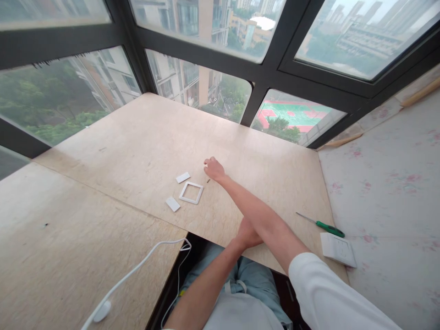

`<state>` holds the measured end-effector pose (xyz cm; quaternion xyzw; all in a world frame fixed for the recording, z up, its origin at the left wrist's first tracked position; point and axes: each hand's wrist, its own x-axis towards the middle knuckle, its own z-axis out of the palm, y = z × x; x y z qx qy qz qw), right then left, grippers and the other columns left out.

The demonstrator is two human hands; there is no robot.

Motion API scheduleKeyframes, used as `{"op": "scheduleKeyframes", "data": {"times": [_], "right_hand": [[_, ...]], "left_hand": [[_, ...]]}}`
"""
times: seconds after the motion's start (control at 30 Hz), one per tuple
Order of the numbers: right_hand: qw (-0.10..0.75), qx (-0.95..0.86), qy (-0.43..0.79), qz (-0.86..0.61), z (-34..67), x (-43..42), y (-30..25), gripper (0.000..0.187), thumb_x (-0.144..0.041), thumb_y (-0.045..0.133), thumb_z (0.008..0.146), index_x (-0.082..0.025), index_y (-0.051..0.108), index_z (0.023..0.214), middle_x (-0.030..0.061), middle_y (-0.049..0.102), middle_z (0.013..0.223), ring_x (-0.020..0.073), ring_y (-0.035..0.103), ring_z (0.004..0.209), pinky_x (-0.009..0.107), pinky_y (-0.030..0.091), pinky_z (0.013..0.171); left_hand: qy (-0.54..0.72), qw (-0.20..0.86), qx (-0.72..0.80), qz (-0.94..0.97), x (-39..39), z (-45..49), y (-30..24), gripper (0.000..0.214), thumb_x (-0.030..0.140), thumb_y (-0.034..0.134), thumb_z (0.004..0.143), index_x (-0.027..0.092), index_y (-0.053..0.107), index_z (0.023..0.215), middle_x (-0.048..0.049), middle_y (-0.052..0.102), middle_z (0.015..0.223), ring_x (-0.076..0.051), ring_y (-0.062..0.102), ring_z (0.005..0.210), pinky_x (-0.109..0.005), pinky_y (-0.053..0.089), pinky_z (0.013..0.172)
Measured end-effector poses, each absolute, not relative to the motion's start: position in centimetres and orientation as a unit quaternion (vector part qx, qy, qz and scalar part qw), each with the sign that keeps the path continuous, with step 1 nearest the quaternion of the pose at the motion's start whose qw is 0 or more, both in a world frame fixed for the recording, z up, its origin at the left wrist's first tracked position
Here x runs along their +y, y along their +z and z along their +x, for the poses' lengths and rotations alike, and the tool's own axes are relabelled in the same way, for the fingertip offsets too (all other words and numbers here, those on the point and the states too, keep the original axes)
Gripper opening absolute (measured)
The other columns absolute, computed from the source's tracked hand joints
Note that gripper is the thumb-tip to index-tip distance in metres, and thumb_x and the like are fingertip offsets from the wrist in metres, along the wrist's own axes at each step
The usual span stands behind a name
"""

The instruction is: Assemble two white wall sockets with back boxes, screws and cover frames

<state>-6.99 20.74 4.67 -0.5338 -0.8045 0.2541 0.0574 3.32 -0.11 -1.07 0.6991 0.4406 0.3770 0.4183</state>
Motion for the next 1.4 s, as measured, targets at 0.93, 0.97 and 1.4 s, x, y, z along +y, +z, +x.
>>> {"op": "scheduleKeyframes", "data": {"times": [0.93, 0.97, 1.4], "right_hand": [[0.173, -0.775, 0.251, -0.554, 13.6, 16.8, 7.8, 0.018, -0.022, 0.049, 0.083, -0.015, 0.062, 0.094, 0.0055, 0.067, 0.090, 0.0145, 0.059, 0.081, 0.026, 0.045, 0.076], [0.196, -0.755, 0.263, -0.568, 15.4, 15.4, 7.8, 0.020, -0.025, 0.048, 0.084, -0.015, 0.063, 0.093, 0.0056, 0.067, 0.089, 0.0146, 0.059, 0.079, 0.026, 0.046, 0.074], [0.406, -0.489, 0.392, -0.665, 23.0, -1.5, 3.2, 0.038, -0.051, 0.055, 0.083, -0.017, 0.065, 0.095, 0.0056, 0.068, 0.077, 0.0176, 0.063, 0.067, 0.030, 0.053, 0.061]], "left_hand": [[0.356, 0.348, 0.417, 0.761, 0.7, 3.1, -0.4, 0.075, 0.054, 0.074, 0.076, 0.025, 0.045, 0.138, -0.0120, 0.052, 0.141, -0.031, 0.048, 0.131, -0.050, 0.036, 0.111], [0.357, 0.346, 0.416, 0.762, 0.8, 3.2, -0.5, 0.076, 0.055, 0.074, 0.075, 0.025, 0.045, 0.138, -0.0121, 0.053, 0.141, -0.031, 0.047, 0.132, -0.050, 0.036, 0.111], [0.370, 0.324, 0.414, 0.767, 0.6, 3.1, -0.9, 0.080, 0.058, 0.075, 0.074, 0.024, 0.043, 0.139, -0.0135, 0.054, 0.139, -0.031, 0.044, 0.135, -0.050, 0.036, 0.112]]}}
